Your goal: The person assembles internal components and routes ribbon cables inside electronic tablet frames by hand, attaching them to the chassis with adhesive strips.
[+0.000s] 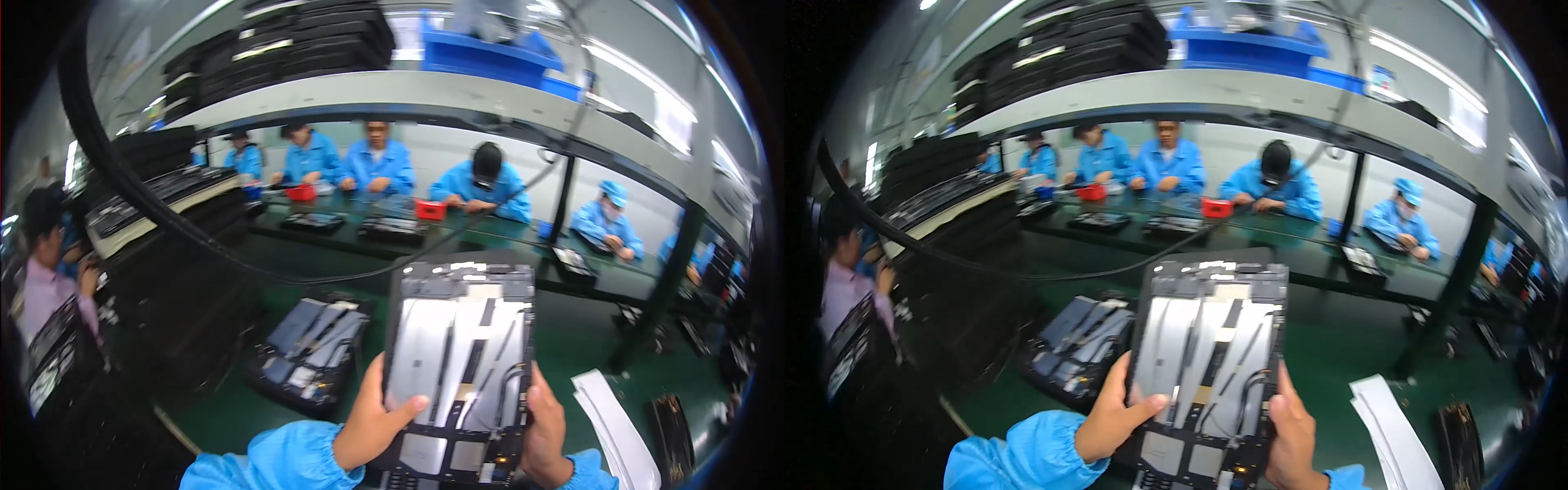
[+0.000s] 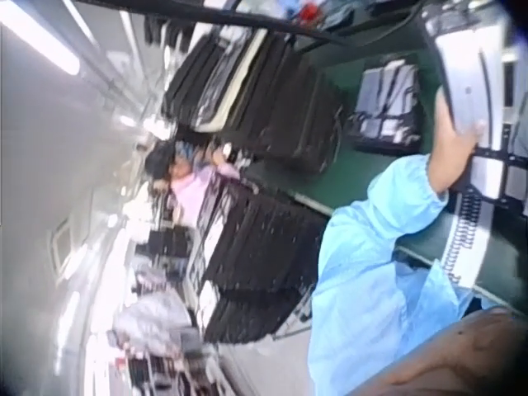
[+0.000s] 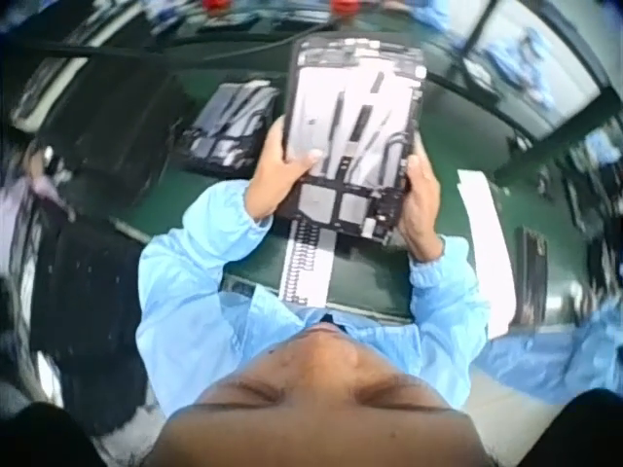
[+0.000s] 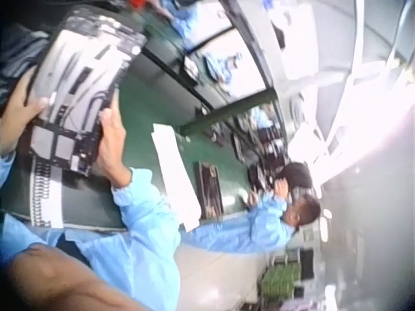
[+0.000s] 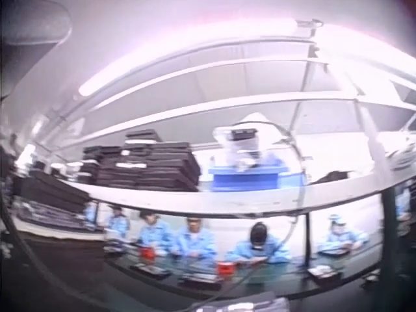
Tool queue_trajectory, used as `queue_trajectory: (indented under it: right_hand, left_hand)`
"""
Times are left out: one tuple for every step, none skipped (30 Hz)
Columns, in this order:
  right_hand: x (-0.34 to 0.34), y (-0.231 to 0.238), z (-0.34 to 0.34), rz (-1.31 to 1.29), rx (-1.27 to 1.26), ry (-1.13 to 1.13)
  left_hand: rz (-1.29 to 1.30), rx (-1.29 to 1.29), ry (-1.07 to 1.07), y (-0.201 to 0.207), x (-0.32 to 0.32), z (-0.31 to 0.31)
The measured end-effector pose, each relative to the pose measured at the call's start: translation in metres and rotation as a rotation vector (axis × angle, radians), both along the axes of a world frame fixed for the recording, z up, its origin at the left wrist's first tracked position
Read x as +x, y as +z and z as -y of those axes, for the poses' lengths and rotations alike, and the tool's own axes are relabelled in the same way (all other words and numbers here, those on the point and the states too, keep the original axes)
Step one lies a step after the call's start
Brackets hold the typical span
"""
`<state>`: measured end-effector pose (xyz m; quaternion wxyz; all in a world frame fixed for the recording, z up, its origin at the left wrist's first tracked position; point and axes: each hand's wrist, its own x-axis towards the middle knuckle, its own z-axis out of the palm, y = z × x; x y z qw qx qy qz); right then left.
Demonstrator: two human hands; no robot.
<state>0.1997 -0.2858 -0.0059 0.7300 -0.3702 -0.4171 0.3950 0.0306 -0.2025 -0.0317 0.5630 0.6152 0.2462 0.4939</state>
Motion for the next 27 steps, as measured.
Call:
queue_trajectory:
  right_hand:
    - [-0.003,0.006,-0.004,0.001,0.03,0.051]
    - [-0.006,0.008,-0.012,-0.019,0.092,0.126]
    - [-0.014,0.014,-0.023,-0.061,0.121,0.177]
    - [-0.02,0.017,-0.034,-0.054,0.098,0.176]
    - [-0.025,0.017,-0.048,-0.045,0.075,0.173]
    - [-0.033,0.017,-0.062,-0.083,0.079,0.204]
    - [-0.043,0.018,-0.076,-0.123,0.083,0.234]
    - [-0.054,0.023,-0.086,-0.18,0.087,0.273]
    - [-0.062,0.021,-0.101,-0.205,0.084,0.301]
    - [-0.071,0.023,-0.113,-0.225,0.056,0.323]
    - [-0.078,0.022,-0.123,-0.244,0.029,0.343]
    - [-0.086,0.011,-0.141,-0.334,0.077,0.481]
    - [-0.088,0.003,-0.153,-0.417,0.139,0.587]
    - [-0.099,-0.006,-0.159,-0.416,0.121,0.596]
    - [-0.1,-0.011,-0.155,-0.399,0.109,0.599]
    - [-0.103,-0.019,-0.154,-0.406,0.118,0.595]
    - [-0.104,-0.025,-0.153,-0.357,0.058,0.582]
    - [-0.107,-0.031,-0.151,-0.31,-0.009,0.57]
    - [-0.111,-0.035,-0.152,-0.321,-0.008,0.566]
    - [-0.114,-0.039,-0.153,-0.317,-0.019,0.561]
    - [-0.114,-0.042,-0.154,-0.311,-0.032,0.545]
    - [-0.113,-0.045,-0.156,-0.305,-0.04,0.556]
    - [-0.115,-0.049,-0.157,-0.237,-0.051,0.499]
    - [-0.119,-0.055,-0.161,-0.09,-0.053,0.405]
    - [-0.121,-0.061,-0.165,0.057,-0.058,0.311]
    - [-0.123,-0.066,-0.166,0.27,-0.002,0.209]
    - [-0.124,-0.068,-0.163,0.437,0.006,0.108]
  left_hand:
    - [-0.016,0.017,0.029,0.009,-0.005,0.001]
    - [0.019,0.04,0.012,0.009,-0.011,-0.006]
    - [0.024,0.05,0.02,0.018,-0.02,-0.01]
    - [0.027,0.031,0.059,0.027,-0.029,-0.014]
    - [0.029,0.012,0.095,0.034,-0.039,-0.018]
    - [0.009,0.006,0.115,0.04,-0.049,-0.027]
    - [-0.012,0.001,0.133,0.044,-0.06,-0.037]
    - [-0.059,-0.019,0.134,0.052,-0.07,-0.045]
    - [-0.068,-0.03,0.139,0.056,-0.079,-0.056]
    - [-0.094,-0.048,0.159,0.057,-0.09,-0.071]
    - [-0.187,-0.159,0.09,0.066,-0.1,-0.084]
    - [-0.24,-0.225,0.101,0.065,-0.118,-0.093]
    - [-0.292,-0.278,0.078,0.065,-0.127,-0.105]
    - [-0.296,-0.233,0.088,0.054,-0.143,-0.115]
    - [-0.3,-0.175,0.07,0.046,-0.146,-0.121]
    - [-0.348,-0.165,0.138,0.045,-0.145,-0.114]
    - [-0.326,-0.153,0.114,0.037,-0.147,-0.116]
    - [-0.364,-0.157,0.148,0.035,-0.148,-0.114]
    - [-0.403,-0.161,0.181,0.034,-0.148,-0.112]
    - [-0.438,-0.185,0.201,0.033,-0.15,-0.113]
    - [-0.448,-0.188,0.185,0.032,-0.149,-0.114]
    - [-0.411,-0.168,0.187,0.031,-0.149,-0.113]
    - [-0.374,-0.148,0.189,0.03,-0.148,-0.115]
    - [-0.397,-0.157,0.205,0.031,-0.151,-0.116]
    - [-0.406,-0.161,0.198,0.03,-0.154,-0.12]
    - [-0.423,-0.189,0.183,0.029,-0.157,-0.123]
    - [-0.439,-0.217,0.169,0.027,-0.16,-0.127]
